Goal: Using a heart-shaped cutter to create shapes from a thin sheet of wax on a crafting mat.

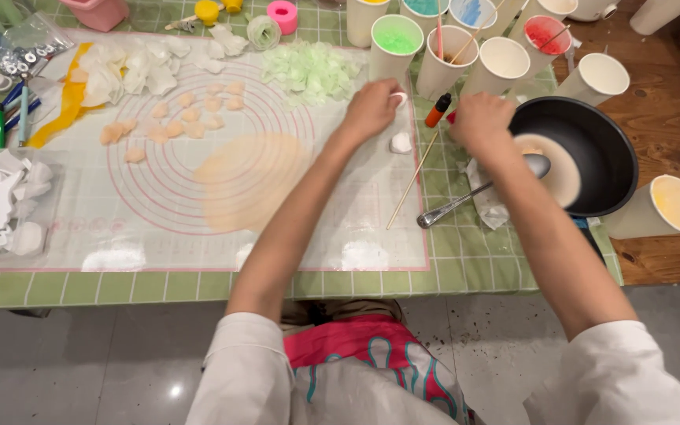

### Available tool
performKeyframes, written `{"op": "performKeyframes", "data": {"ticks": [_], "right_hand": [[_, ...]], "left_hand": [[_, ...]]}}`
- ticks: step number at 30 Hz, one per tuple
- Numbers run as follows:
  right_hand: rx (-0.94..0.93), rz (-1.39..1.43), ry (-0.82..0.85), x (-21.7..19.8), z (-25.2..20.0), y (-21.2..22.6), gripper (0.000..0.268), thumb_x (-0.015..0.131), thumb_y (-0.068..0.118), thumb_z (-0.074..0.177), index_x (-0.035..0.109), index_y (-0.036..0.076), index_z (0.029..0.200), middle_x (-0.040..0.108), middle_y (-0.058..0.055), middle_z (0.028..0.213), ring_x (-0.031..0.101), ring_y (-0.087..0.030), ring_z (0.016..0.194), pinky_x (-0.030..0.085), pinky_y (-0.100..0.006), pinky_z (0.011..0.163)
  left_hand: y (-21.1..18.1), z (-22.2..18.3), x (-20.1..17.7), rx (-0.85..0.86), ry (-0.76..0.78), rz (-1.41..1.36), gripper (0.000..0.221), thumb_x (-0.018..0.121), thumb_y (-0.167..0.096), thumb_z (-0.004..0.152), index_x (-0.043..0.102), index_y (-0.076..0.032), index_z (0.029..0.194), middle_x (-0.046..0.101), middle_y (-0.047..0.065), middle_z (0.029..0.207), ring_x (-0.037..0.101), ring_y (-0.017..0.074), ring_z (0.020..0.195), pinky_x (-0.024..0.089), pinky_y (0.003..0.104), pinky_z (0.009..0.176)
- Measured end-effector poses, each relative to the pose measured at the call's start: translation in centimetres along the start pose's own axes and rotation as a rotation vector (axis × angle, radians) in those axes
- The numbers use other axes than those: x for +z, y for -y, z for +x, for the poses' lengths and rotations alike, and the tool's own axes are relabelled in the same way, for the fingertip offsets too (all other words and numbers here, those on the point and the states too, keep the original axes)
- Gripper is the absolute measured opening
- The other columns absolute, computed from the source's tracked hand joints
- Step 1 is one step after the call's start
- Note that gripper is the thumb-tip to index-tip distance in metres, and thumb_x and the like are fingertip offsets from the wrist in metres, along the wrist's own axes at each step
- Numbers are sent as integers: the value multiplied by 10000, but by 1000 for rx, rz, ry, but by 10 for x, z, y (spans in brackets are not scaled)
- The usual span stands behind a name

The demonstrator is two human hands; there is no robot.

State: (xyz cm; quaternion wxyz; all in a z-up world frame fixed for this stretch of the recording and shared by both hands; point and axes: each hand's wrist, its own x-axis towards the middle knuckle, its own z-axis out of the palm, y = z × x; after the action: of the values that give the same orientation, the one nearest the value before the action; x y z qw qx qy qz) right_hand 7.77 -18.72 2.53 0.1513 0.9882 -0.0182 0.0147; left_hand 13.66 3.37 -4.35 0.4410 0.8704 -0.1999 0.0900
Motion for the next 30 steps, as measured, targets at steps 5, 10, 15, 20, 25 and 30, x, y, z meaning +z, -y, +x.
{"op": "performKeyframes", "data": {"ticks": [5, 10, 15, 20, 25, 30], "right_hand": [[6, 85, 69, -8, 15, -23, 330, 767, 286, 796, 786, 63, 1038, 757, -189, 1056, 726, -380, 993, 557, -491, 799], [20, 91, 127, -2, 26, -22, 354, 773, 313, 800, 795, 54, 1040, 762, -187, 1054, 730, -381, 982, 559, -488, 803], [23, 77, 133, -6, 27, -14, 368, 767, 371, 811, 816, 78, 1028, 770, -165, 1049, 736, -348, 987, 560, -457, 818], [14, 93, 140, -3, 35, -14, 427, 848, 377, 737, 801, 73, 1032, 757, -159, 1054, 731, -357, 978, 576, -473, 779], [-14, 158, 59, 14, 37, -20, 414, 895, 342, 723, 796, 63, 1013, 757, -187, 1033, 730, -385, 962, 574, -500, 785], [-50, 204, -55, 16, 36, -25, 386, 908, 329, 718, 798, 82, 993, 752, -183, 980, 726, -391, 926, 574, -509, 777]], "left_hand": [[13, -22, -38, 102, 301, -21, 172, 703, -160, 862, 759, -44, 976, 742, 148, 927, 709, 319, 898, 547, 425, 796], [-29, -56, -76, 23, 639, -73, 256, 786, -149, 782, 723, -68, 1016, 721, 131, 840, 703, 262, 813, 549, 390, 717], [-19, -48, -86, -7, 119, 26, 165, 728, -30, 786, 736, -56, 949, 749, 135, 873, 729, 280, 831, 559, 405, 762], [-4, -46, -87, 13, -118, 176, 194, 662, 56, 750, 706, -21, 923, 741, 171, 914, 699, 361, 890, 533, 472, 775], [-9, -58, -77, 112, -103, 136, 210, 758, -10, 754, 674, -9, 946, 699, 205, 978, 676, 395, 926, 526, 480, 802], [-1, -59, -60, 197, -149, 224, 400, 858, -98, 689, 631, -39, 1014, 680, 166, 986, 651, 404, 969, 522, 476, 786]]}}
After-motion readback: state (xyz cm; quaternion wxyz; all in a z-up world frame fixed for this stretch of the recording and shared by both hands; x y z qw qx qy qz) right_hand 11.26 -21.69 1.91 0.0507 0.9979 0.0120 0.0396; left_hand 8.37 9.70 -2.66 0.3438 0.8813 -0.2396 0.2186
